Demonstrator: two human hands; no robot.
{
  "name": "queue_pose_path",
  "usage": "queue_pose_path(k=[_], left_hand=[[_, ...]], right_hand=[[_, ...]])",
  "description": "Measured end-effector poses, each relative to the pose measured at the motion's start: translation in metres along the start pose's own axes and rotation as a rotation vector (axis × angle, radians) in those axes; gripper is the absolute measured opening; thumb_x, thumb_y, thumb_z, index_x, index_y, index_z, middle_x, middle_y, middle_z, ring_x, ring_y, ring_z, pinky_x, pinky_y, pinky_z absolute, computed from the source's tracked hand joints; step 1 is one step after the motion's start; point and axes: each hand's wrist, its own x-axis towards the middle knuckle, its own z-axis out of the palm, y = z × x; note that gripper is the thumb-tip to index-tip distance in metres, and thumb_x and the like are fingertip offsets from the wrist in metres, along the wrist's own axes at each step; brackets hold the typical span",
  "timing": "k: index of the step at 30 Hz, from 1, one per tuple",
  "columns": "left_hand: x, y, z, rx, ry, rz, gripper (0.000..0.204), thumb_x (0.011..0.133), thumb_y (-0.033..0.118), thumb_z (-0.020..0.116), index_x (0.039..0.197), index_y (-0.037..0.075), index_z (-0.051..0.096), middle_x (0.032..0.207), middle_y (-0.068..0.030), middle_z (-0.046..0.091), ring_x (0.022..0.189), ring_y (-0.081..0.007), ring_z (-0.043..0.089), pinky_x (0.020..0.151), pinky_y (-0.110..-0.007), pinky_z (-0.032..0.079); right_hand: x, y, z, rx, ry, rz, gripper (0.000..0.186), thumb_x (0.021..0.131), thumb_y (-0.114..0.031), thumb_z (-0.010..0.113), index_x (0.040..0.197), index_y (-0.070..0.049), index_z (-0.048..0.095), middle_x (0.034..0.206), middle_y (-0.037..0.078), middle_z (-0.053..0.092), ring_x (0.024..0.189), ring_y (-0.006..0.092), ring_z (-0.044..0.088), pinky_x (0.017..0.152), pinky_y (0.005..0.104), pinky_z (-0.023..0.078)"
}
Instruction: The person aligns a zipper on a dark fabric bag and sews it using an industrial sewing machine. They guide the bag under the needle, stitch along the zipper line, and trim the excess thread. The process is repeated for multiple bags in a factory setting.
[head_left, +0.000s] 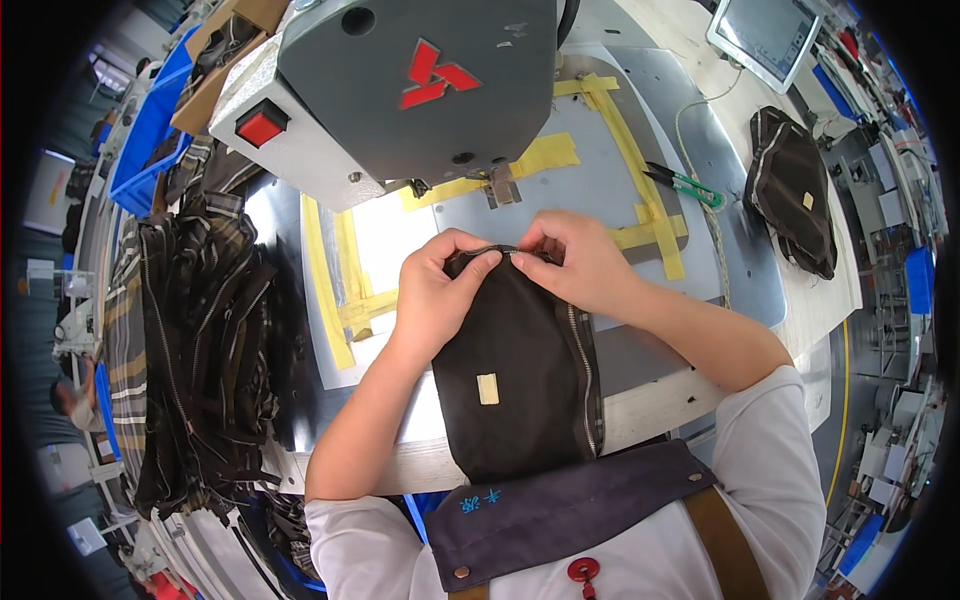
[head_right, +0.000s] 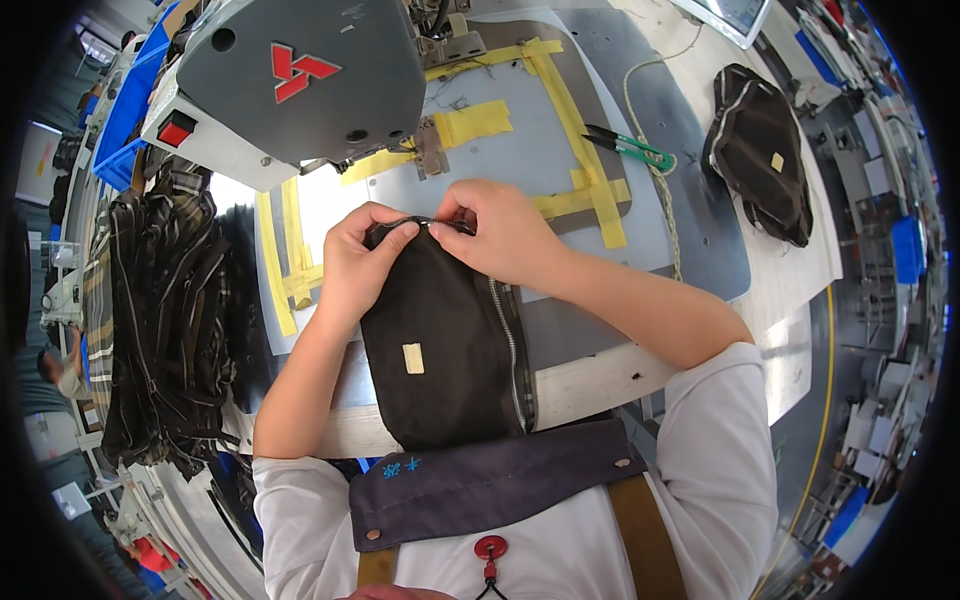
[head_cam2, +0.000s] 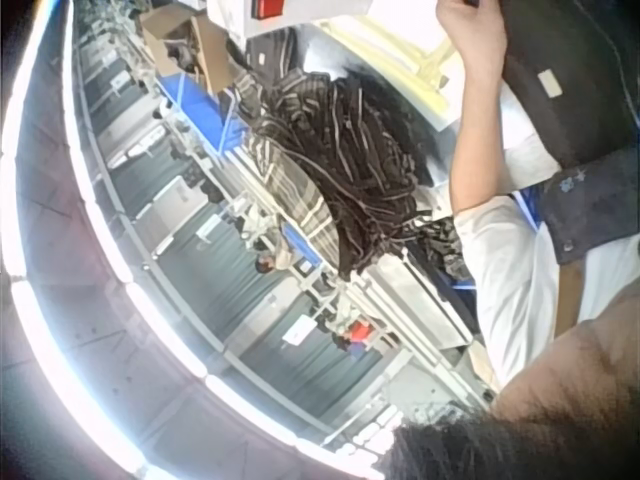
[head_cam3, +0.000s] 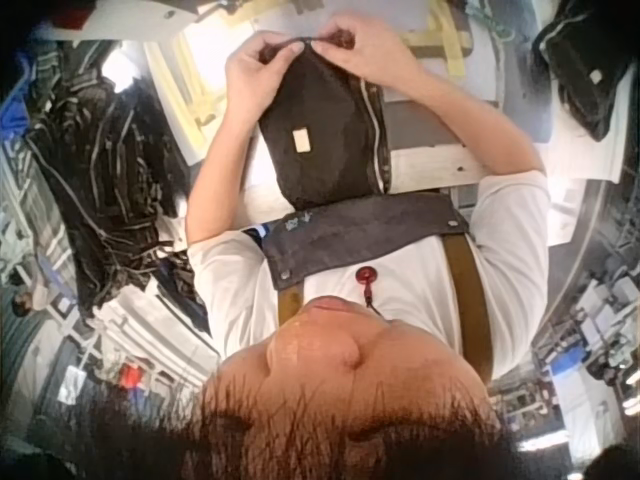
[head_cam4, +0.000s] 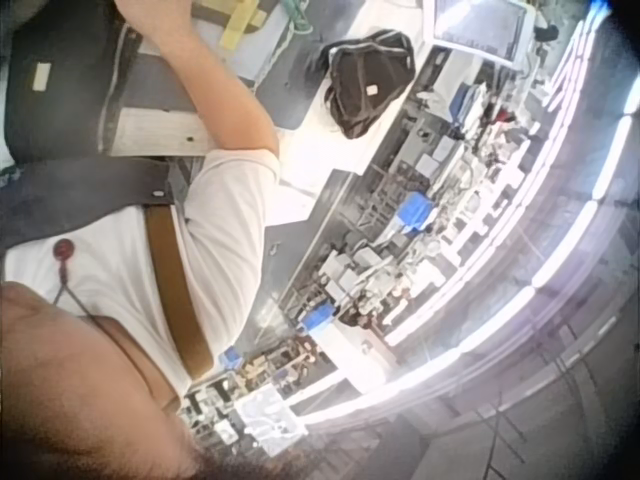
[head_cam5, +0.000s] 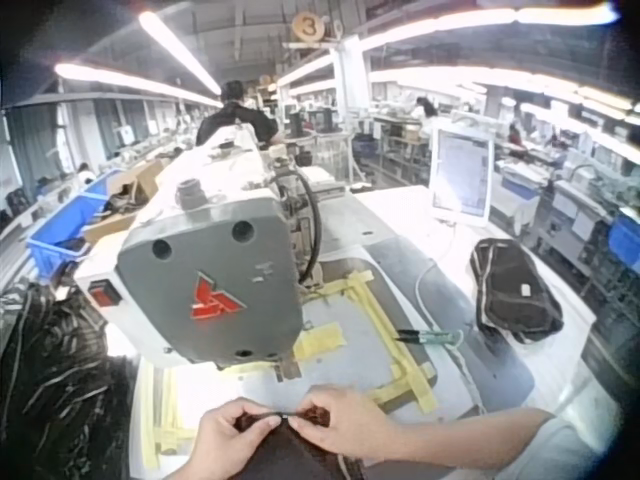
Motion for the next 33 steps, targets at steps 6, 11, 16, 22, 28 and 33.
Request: queue_pose_path(k=[6, 11, 16, 22, 28, 33], left_hand=[[-0.001, 0.004, 0.004, 0.199, -0.057, -0.031, 0.015, 0.081, 0.011, 0.072, 0.09, 0.0, 0.065, 0.079, -0.0051, 0.068, 0.071, -0.0103, 0.06, 0.068, -0.025, 0.049], [0.001, -0.001, 0.0, 0.085, -0.031, -0.019, 0.015, 0.082, 0.012, 0.072, 0.09, 0.0, 0.065, 0.078, -0.0026, 0.066, 0.072, -0.0088, 0.058, 0.068, -0.024, 0.048], [0.002, -0.007, 0.001, 0.008, -0.01, 0.01, 0.013, 0.084, 0.011, 0.07, 0.09, 0.0, 0.064, 0.079, -0.0012, 0.065, 0.073, -0.0073, 0.057, 0.069, -0.023, 0.047], [0.004, -0.011, 0.003, 0.02, -0.007, 0.045, 0.011, 0.085, 0.009, 0.068, 0.089, 0.0, 0.063, 0.078, 0.0009, 0.063, 0.073, -0.0051, 0.054, 0.067, -0.021, 0.045], [0.013, -0.007, 0.0, 0.138, 0.019, 0.015, 0.015, 0.081, 0.011, 0.069, 0.089, -0.001, 0.065, 0.077, -0.0052, 0.065, 0.071, -0.0113, 0.057, 0.068, -0.025, 0.047], [0.026, -0.005, 0.001, 0.194, 0.044, -0.016, 0.021, 0.078, 0.016, 0.072, 0.089, -0.001, 0.066, 0.075, -0.0072, 0.065, 0.069, -0.0148, 0.059, 0.067, -0.028, 0.047]], right_hand=[[0.008, 0.009, 0.002, 0.133, -0.106, 0.08, 0.016, 0.085, -0.015, 0.069, 0.09, -0.001, 0.064, 0.073, 0.0, 0.059, 0.065, 0.0039, 0.05, 0.059, 0.0214, 0.043], [0.013, 0.007, -0.008, 0.19, -0.193, 0.137, 0.023, 0.082, -0.019, 0.07, 0.091, 0.002, 0.066, 0.079, 0.009, 0.065, 0.071, 0.0149, 0.06, 0.066, 0.0289, 0.049], [0.006, 0.008, -0.007, 0.057, -0.135, 0.086, 0.023, 0.081, -0.018, 0.07, 0.091, 0.002, 0.066, 0.082, 0.01, 0.065, 0.073, 0.0169, 0.062, 0.068, 0.03, 0.05], [0.004, 0.008, -0.004, -0.055, -0.059, 0.029, 0.019, 0.08, -0.017, 0.069, 0.088, 0.0, 0.066, 0.082, 0.011, 0.065, 0.072, 0.0199, 0.062, 0.066, 0.0311, 0.049], [0.008, 0.019, -0.007, -0.145, 0.014, -0.068, 0.018, 0.081, -0.02, 0.068, 0.087, -0.002, 0.068, 0.081, 0.011, 0.065, 0.068, 0.0222, 0.062, 0.064, 0.0331, 0.049], [0.022, 0.018, -0.012, -0.111, 0.048, 0.012, 0.017, 0.081, -0.019, 0.068, 0.086, -0.003, 0.069, 0.076, 0.01, 0.065, 0.07, 0.0243, 0.063, 0.065, 0.0339, 0.049]])
